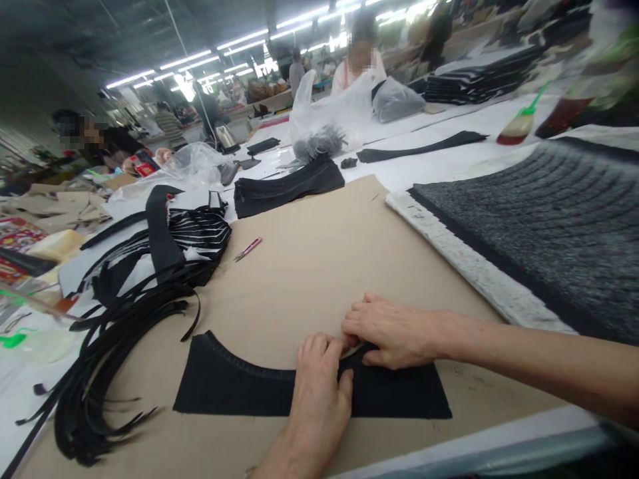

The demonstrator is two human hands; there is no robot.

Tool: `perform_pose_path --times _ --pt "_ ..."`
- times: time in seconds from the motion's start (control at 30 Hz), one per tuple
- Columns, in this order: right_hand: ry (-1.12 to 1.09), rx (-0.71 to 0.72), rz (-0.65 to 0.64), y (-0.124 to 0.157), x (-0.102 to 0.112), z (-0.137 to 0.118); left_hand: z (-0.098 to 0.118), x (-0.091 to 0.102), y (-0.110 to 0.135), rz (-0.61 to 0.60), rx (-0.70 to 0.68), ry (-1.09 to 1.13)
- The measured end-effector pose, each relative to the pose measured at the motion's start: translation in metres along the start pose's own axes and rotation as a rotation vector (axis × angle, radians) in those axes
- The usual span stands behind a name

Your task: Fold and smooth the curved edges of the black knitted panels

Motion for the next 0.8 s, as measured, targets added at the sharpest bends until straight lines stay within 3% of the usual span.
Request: perform_pose_path --times 0.27,0.47,0.67,0.8 --pt "0.001 0.099 0.076 0.009 -0.002 0.006 0.007 -0.006 0.001 -0.022 -0.034 0.019" --pt "0.076 0.247 0.151 0.019 -0.014 0.010 0.012 -0.015 0.018 0.076 -0.174 -0.114" --pt "0.240 0.358 0.182 0.026 -0.021 0.009 0.011 -0.028 0.039 0.327 -0.402 -0.464" --pt "0.192 0.302 0.173 0.025 -0.013 0.008 0.009 -0.023 0.040 0.352 -0.412 -0.430"
Point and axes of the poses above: each hand's wrist, its own y-axis away from the middle knuckle, its own x-axis out of the back of the hand, z = x × y, the point moved 3 cm from there along -y, towards the middle knuckle, and after that the axes turned 6 degrees about -y, right-handed, at the moved point
